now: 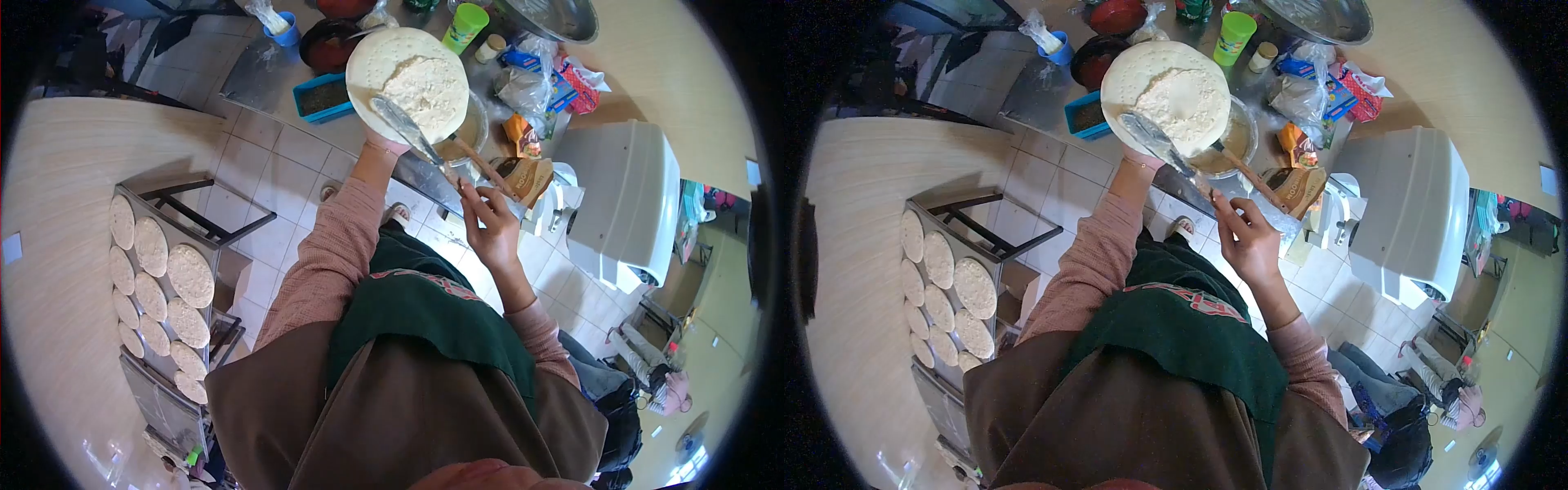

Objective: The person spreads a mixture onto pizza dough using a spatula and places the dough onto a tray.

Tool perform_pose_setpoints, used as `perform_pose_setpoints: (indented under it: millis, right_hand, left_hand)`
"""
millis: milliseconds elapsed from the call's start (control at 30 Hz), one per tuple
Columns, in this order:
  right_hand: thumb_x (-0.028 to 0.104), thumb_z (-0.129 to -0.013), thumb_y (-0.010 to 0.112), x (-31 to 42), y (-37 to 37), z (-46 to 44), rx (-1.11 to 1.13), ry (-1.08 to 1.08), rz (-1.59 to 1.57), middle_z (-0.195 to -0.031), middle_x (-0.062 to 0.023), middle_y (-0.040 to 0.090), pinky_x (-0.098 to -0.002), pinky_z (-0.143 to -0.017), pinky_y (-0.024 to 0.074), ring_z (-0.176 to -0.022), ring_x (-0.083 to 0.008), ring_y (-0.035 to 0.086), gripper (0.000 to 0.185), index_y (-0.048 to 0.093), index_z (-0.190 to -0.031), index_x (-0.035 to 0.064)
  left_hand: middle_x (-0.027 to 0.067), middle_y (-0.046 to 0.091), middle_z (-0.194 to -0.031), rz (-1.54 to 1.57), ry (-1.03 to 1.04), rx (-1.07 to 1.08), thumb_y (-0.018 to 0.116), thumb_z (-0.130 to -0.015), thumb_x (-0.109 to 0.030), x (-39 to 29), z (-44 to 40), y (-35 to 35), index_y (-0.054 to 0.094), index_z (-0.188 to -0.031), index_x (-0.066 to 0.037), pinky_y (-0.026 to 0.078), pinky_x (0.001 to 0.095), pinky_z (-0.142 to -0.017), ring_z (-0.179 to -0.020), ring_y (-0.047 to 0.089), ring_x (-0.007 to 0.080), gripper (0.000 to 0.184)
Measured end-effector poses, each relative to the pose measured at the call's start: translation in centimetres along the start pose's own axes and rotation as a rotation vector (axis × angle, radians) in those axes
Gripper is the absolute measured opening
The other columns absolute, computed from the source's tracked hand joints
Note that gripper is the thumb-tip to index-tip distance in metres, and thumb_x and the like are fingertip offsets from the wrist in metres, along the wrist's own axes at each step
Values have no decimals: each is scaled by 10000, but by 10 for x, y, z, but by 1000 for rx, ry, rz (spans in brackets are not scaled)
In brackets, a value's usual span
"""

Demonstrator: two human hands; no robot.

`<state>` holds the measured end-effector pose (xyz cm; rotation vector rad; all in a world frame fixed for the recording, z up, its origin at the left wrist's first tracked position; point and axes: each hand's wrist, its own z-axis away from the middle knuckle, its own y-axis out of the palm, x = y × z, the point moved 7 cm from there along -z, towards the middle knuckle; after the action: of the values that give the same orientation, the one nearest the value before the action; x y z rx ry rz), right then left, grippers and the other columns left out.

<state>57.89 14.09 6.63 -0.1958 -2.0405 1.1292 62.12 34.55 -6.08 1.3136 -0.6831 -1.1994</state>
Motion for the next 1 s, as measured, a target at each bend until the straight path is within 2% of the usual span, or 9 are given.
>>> perform_pose_setpoints:
  millis: [167, 433, 600, 667, 767, 833, 867, 933, 1000]
  right_hand:
    - [36, -817, 686, -22, -11, -19, -191, 89, 0, -937, -96, 635, -300, -577, 512, -636, -187, 631, 336, 672, -1149, 86]
    - [33, -799, 703, 10, 7, -4, -45, -32, -42, -879, -74, 622, -311, -530, 498, -573, -179, 604, 381, 676, -1165, 132]
    - [40, -820, 688, -4, -17, -4, -179, 7, 29, -887, -75, 627, -302, -529, 498, -577, -171, 603, 335, 684, -1145, 118]
    - [-21, -837, 656, -18, -15, 0, -98, 145, 61, -940, -111, 635, -302, -650, 518, -719, -188, 652, 317, 671, -1145, 51]
    - [11, -813, 683, -12, -10, 19, -70, 45, 111, -899, -84, 626, -300, -575, 509, -630, -175, 628, 332, 684, -1135, 92]
    - [22, -786, 703, -5, -13, 26, -13, 24, 72, -862, -67, 621, -292, -541, 512, -576, -167, 613, 352, 695, -1123, 124]
    - [22, -786, 703, -6, -16, 26, -14, 26, 74, -862, -67, 621, -292, -541, 512, -576, -167, 613, 352, 695, -1123, 124]
    - [6, -779, 703, -9, -24, 25, -83, -5, 17, -854, -69, 618, -292, -531, 503, -563, -166, 596, 363, 696, -1122, 125]
    - [3, -774, 710, -19, -22, 19, -119, 28, 15, -850, -70, 619, -295, -519, 492, -556, -166, 584, 365, 698, -1118, 125]
  left_hand:
    - [106, 414, -1448, 56, 50, 47, 352, -904, -626, -8, 2, 1, 387, -1425, -142, 312, 542, -1095, -1329, 390, 328, 713]
    - [105, 370, -1479, -13, 28, 51, 325, -899, -654, 0, 3, 21, 340, -1453, -152, 301, 540, -1102, -1339, 374, 339, 748]
    - [107, 368, -1479, 42, 73, 32, 326, -915, -616, -12, 3, 17, 351, -1445, -140, 309, 517, -1107, -1341, 373, 332, 713]
    - [104, 380, -1471, 68, 70, 76, 336, -921, -599, -15, -1, 23, 357, -1440, -137, 311, 510, -1106, -1334, 382, 321, 695]
    - [97, 408, -1450, 26, 99, 82, 336, -907, -599, -19, -7, 24, 382, -1433, -173, 313, 543, -1093, -1326, 391, 335, 678]
    - [98, 408, -1450, 574, -132, 490, 331, -907, -603, -12, -8, 31, 376, -1435, -169, 309, 542, -1096, -1322, 396, 336, 685]
    - [98, 408, -1450, 574, -135, 489, 331, -907, -603, -10, -4, 40, 376, -1435, -169, 309, 542, -1096, -1322, 396, 336, 685]
    - [101, 406, -1446, -70, 132, 94, 357, -900, -625, -18, 1, 41, 372, -1432, -166, 306, 527, -1098, -1324, 384, 326, 702]
    - [99, 405, -1447, 16, 21, 90, 366, -885, -645, -10, -2, 33, 379, -1428, -176, 300, 543, -1096, -1320, 387, 328, 718]
